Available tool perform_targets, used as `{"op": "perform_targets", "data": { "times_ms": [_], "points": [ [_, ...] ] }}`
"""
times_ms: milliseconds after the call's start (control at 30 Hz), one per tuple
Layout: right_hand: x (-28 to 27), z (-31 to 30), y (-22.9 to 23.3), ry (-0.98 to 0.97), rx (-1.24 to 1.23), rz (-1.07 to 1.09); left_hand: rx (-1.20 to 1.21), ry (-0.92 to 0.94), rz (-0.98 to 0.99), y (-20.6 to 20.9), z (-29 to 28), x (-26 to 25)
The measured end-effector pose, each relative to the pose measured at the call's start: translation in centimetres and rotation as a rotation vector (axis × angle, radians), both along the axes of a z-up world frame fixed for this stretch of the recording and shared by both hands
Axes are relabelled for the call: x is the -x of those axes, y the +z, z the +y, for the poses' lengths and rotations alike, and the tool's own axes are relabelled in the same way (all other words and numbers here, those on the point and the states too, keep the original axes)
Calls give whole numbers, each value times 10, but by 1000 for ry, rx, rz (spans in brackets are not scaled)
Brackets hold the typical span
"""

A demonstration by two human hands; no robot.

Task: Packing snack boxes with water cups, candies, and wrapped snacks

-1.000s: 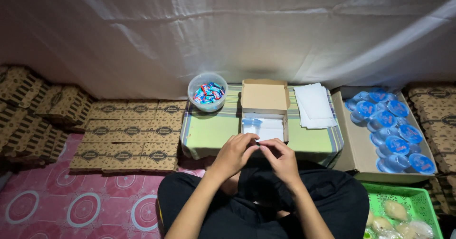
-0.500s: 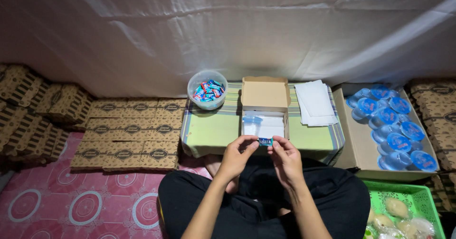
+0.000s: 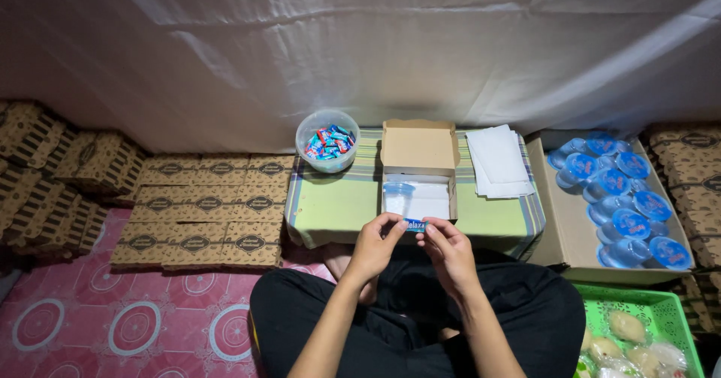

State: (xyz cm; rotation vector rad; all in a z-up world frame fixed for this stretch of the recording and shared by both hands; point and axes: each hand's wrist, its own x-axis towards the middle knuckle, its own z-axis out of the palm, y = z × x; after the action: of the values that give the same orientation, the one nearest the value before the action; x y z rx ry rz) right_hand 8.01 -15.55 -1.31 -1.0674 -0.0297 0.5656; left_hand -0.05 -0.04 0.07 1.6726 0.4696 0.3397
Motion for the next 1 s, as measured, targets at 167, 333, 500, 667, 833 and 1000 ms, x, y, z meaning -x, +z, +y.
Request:
{"op": "perform_targets", "data": {
  "times_ms": [167, 333, 500, 667, 833, 1000],
  "points": [
    [-8, 2, 2, 22, 176, -116, -20, 17, 0, 3, -1, 1],
    [-45, 9, 7, 38, 379, -275, -160, 88, -31, 22, 2, 5],
    [-84, 29, 25, -45, 497, -548, -593, 89, -11, 7, 7, 10],
    [-110, 57, 4, -38, 761, -703, -737, 74, -3, -2, -3, 17],
    [-121, 77, -16, 32, 794, -783, -719, 59, 4, -10, -2, 19],
    [-116, 84, -16, 176, 964, -788, -725, 45, -40, -19, 0, 21]
  ]
}}
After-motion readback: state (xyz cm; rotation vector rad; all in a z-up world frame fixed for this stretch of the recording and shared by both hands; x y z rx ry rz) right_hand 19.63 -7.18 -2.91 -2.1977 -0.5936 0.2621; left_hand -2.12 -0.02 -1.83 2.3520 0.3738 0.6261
